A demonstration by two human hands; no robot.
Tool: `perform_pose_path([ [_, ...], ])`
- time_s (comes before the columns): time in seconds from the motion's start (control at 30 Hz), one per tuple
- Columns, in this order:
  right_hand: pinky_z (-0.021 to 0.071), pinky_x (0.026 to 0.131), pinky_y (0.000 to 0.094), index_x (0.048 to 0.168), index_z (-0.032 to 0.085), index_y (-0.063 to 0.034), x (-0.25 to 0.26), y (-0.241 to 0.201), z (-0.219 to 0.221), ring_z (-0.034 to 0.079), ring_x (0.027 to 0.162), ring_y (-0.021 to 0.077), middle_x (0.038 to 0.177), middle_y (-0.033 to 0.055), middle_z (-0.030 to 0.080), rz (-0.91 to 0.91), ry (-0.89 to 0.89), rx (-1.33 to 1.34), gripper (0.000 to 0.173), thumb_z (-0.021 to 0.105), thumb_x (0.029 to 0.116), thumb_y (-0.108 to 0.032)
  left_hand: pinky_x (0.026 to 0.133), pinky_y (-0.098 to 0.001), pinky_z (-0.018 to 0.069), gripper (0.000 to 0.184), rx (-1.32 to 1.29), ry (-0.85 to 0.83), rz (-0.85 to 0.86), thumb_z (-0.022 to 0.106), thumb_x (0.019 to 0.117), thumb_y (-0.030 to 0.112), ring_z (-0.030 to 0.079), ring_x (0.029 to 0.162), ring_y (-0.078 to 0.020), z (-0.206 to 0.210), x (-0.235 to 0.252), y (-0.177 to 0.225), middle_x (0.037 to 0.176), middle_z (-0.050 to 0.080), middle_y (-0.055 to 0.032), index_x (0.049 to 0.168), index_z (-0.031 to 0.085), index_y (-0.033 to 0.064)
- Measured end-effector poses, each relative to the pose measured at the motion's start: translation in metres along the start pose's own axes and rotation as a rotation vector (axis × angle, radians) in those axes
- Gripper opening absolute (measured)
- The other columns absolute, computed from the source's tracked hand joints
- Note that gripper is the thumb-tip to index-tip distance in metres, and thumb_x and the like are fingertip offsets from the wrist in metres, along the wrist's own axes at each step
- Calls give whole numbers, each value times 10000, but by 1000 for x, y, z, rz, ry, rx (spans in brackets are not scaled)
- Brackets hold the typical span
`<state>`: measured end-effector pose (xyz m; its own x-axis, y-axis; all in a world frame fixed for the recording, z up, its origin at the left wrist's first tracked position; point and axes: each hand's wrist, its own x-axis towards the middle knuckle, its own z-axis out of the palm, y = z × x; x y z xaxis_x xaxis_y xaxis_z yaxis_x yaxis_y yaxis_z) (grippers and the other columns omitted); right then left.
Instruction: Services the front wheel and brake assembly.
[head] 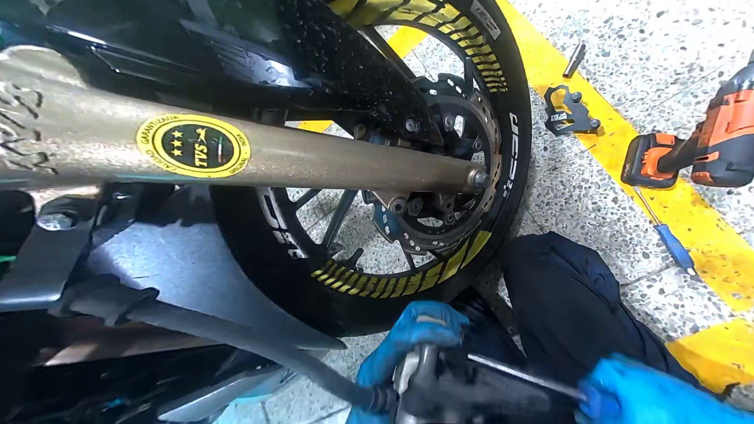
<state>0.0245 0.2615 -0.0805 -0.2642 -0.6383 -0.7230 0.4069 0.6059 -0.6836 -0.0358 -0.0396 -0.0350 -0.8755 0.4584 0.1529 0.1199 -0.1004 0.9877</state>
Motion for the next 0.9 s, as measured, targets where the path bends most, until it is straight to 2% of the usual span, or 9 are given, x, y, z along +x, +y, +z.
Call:
perform_pose_path([
  [0.07, 478, 701, 593, 781, 667, -12, 20, 10, -7, 649, 743, 373, 718, 179, 641, -100, 127, -186, 421, 600, 961, -386, 1009, -412, 533, 580, 68, 34, -50, 756, 851, 477, 635, 1137, -214, -2, -2, -2, 1221, 664, -56, 1313, 621, 154],
  [0.2, 481, 764, 588, 830, 660, -10, 42, 12, -15, 672, 850, 411, 785, 205, 670, -154, 179, -345, 442, 530, 977, -406, 1015, -394, 528, 569, 111, 93, -126, 788, 830, 436, 628, 1164, -201, 2, -1, 7, 1250, 658, -40, 1312, 619, 184],
  [0.5, 495, 634, 573, 789, 645, -11, 77, 24, -5, 682, 723, 401, 700, 198, 649, -338, 370, -394, 394, 555, 937, -366, 1028, -394, 530, 567, 166, 231, -163, 826, 831, 362, 635, 1176, -196, 7, -12, 11, 1278, 664, -36, 1325, 623, 170],
  [0.6, 496, 708, 600, 836, 667, -1, 74, 17, -10, 689, 797, 421, 765, 217, 677, -270, 285, -361, 389, 572, 940, -363, 1009, -369, 542, 562, 144, 281, -210, 834, 817, 352, 638, 1166, -174, 10, -8, 12, 1275, 663, -10, 1317, 626, 200],
  [0.67, 471, 768, 580, 885, 682, -8, 62, 3, -29, 650, 819, 374, 804, 193, 661, -143, 40, -278, 409, 588, 974, -395, 956, -385, 574, 642, 53, 406, -304, 851, 792, 358, 663, 1114, -204, 9, -13, 11, 1250, 670, -60, 1331, 590, 126],
  [0.73, 481, 670, 537, 861, 673, -49, 47, 6, -48, 622, 687, 296, 714, 123, 619, -89, -76, -230, 452, 619, 960, -486, 947, -420, 571, 748, -70, 558, -347, 869, 772, 379, 665, 1107, -239, 7, -22, 7, 1241, 666, -114, 1361, 536, 61],
  [0.77, 477, 721, 585, 882, 682, -41, 38, 18, -55, 636, 732, 335, 747, 149, 641, -86, -24, -225, 446, 644, 946, -481, 922, -404, 581, 771, -81, 666, -359, 889, 745, 374, 679, 1066, -214, 9, -24, 6, 1190, 687, -100, 1342, 534, 38],
  [0.83, 485, 828, 687, 1008, 723, -9, 28, 73, -60, 677, 872, 434, 884, 232, 703, -45, 257, -183, 410, 687, 933, -411, 782, -313, 619, 770, -47, 957, -388, 953, 617, 347, 718, 870, -107, 16, -18, 2, 963, 734, -19, 1205, 570, 30],
  [0.9, 497, 853, 702, 1138, 703, -35, 35, 151, -60, 690, 962, 467, 994, 256, 717, 146, 602, -233, 442, 643, 954, -432, 747, -309, 623, 879, 4, 1125, -309, 964, 574, 310, 712, 834, -110, 14, -6, -11, 940, 708, -37, 1250, 503, -9],
])
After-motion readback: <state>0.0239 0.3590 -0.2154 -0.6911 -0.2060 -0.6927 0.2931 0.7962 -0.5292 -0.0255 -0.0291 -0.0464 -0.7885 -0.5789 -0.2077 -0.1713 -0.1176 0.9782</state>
